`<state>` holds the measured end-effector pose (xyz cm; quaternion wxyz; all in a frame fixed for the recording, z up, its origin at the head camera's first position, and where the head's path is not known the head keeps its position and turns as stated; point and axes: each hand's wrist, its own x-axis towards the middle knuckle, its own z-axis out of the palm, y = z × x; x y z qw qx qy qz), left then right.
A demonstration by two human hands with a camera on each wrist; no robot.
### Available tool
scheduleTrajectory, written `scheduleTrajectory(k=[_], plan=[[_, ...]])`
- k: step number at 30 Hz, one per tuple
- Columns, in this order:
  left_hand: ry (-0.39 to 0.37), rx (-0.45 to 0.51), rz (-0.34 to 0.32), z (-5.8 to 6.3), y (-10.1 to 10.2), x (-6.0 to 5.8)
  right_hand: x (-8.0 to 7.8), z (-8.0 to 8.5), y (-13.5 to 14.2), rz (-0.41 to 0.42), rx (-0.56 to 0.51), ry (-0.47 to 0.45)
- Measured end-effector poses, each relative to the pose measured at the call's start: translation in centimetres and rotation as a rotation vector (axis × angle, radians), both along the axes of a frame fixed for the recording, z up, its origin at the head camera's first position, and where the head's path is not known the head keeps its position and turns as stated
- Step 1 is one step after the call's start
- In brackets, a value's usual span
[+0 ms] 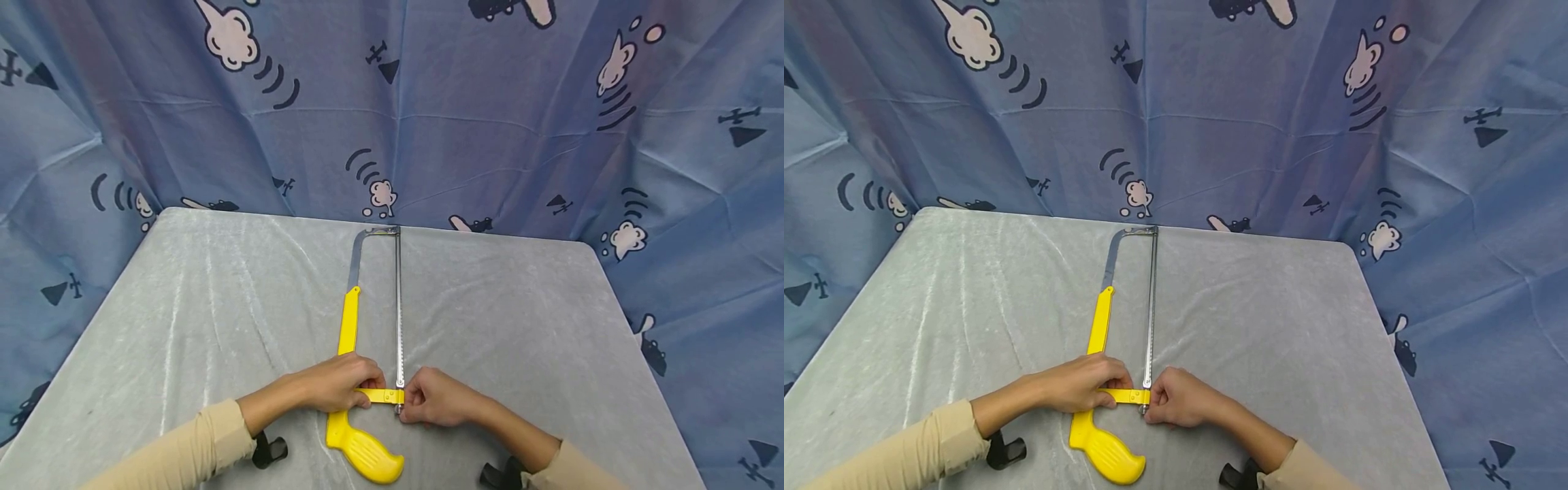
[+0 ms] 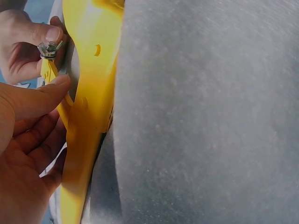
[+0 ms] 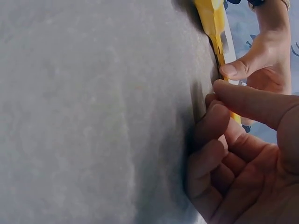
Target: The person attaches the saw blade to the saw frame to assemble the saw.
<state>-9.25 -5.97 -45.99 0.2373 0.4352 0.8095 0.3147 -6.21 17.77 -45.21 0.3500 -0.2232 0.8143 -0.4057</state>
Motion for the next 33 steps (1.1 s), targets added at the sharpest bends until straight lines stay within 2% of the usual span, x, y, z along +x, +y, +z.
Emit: scheduleTrajectory(k=[13,29,33], plan=[[0.001,0.009,-0.004,-0.06,0.01,0.01,-0.01,-0.09,-0.06,-0.057,-0.052,-0.081],[0.009,0.006,0.001,-0.12,-0.02,0.01,-0.42,-0.11,0.59,0.008,-0.186,-0.205],[0.01,0.003,0.001,-0.05,-0.01,0.03,-0.43,-0.28,0.61,0.01,-0.176,-0.177]])
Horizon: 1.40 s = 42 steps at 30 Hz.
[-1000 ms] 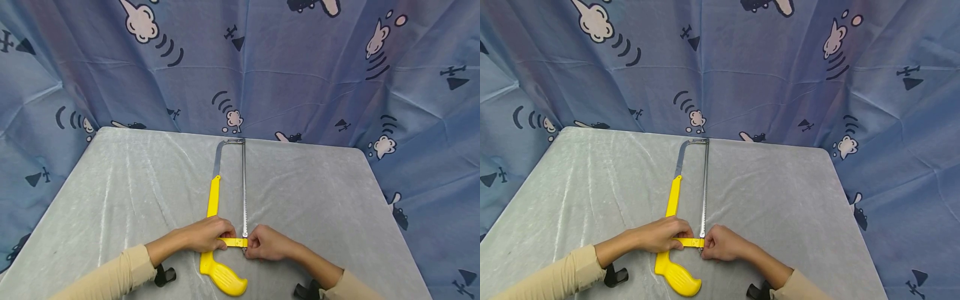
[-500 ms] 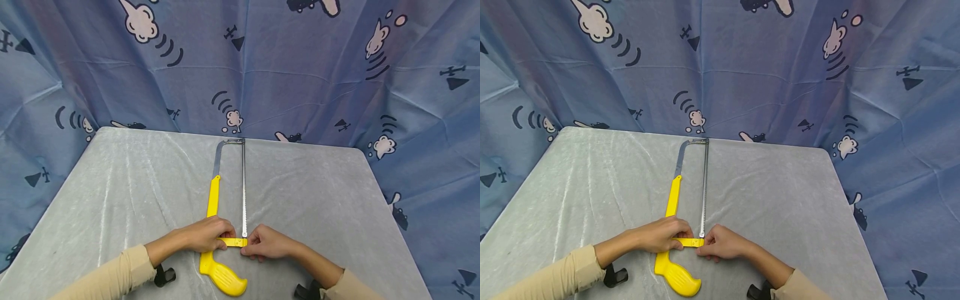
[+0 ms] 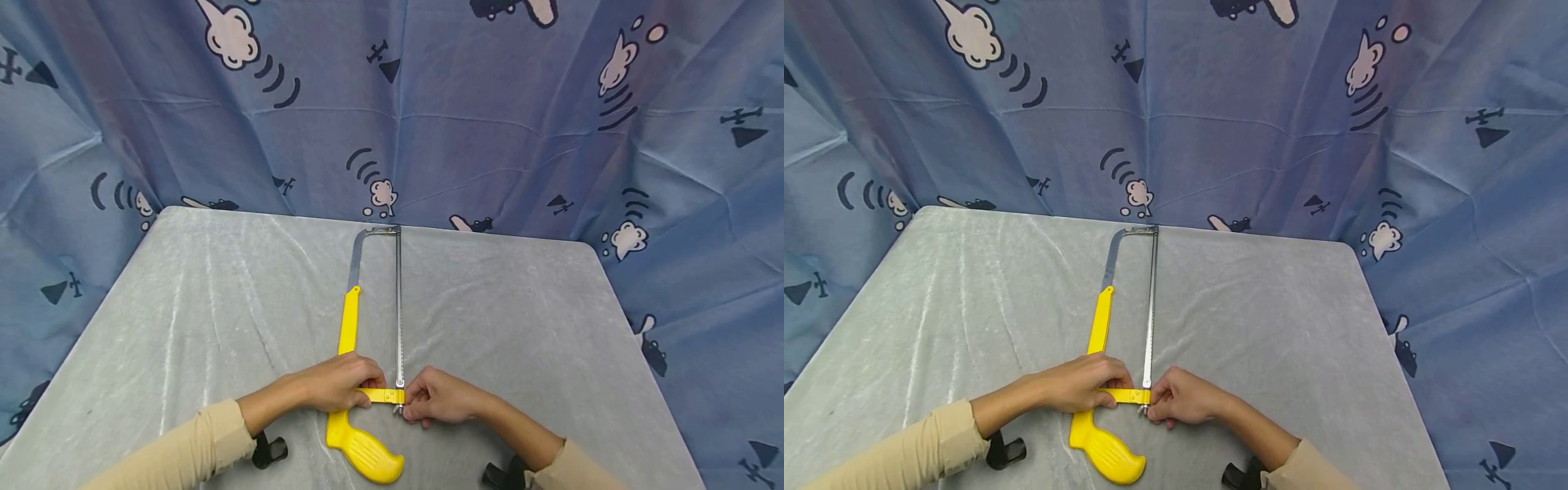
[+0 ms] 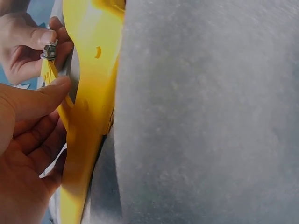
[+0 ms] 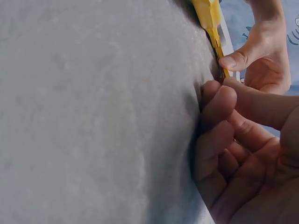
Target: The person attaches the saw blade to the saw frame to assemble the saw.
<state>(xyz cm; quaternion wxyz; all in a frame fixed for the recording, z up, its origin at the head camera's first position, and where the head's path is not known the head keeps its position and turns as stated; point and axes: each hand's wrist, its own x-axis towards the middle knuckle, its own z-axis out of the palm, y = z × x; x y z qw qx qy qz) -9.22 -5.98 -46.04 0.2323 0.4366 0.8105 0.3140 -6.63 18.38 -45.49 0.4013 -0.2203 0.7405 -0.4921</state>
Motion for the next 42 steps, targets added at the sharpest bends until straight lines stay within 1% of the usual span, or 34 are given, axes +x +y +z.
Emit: scheduleTrajectory(k=[6,11,15,20,24,28,31,35,38,42], plan=[[0.014,-0.003,-0.007,0.09,0.01,0.06,0.02,0.05,-0.19,0.011,0.101,0.168],[0.016,-0.005,-0.003,0.05,0.0,0.07,0.08,0.09,-0.29,0.019,0.133,0.189],[0.013,-0.003,-0.002,0.04,0.03,0.07,0.13,0.13,-0.37,0.013,0.142,0.184],[0.013,0.002,-0.004,0.08,0.06,0.05,0.19,0.13,-0.51,0.001,0.127,0.166],[0.004,-0.001,-0.001,0.17,0.03,0.07,0.25,0.12,-0.71,-0.017,0.138,0.179],[0.007,0.0,0.0,0.2,0.01,0.09,0.19,0.06,-0.85,-0.039,0.144,0.17],[0.011,0.001,-0.002,0.16,0.01,0.08,0.18,0.02,-0.8,-0.054,0.128,0.125],[0.013,0.002,-0.005,0.1,0.02,0.06,0.13,0.01,-0.55,-0.051,0.095,0.056],[0.014,0.004,-0.006,0.1,0.02,0.05,0.01,0.01,-0.33,-0.03,0.07,0.019],[0.011,0.006,-0.007,0.09,0.03,0.05,-0.16,-0.03,-0.1,0.006,0.038,0.004]])
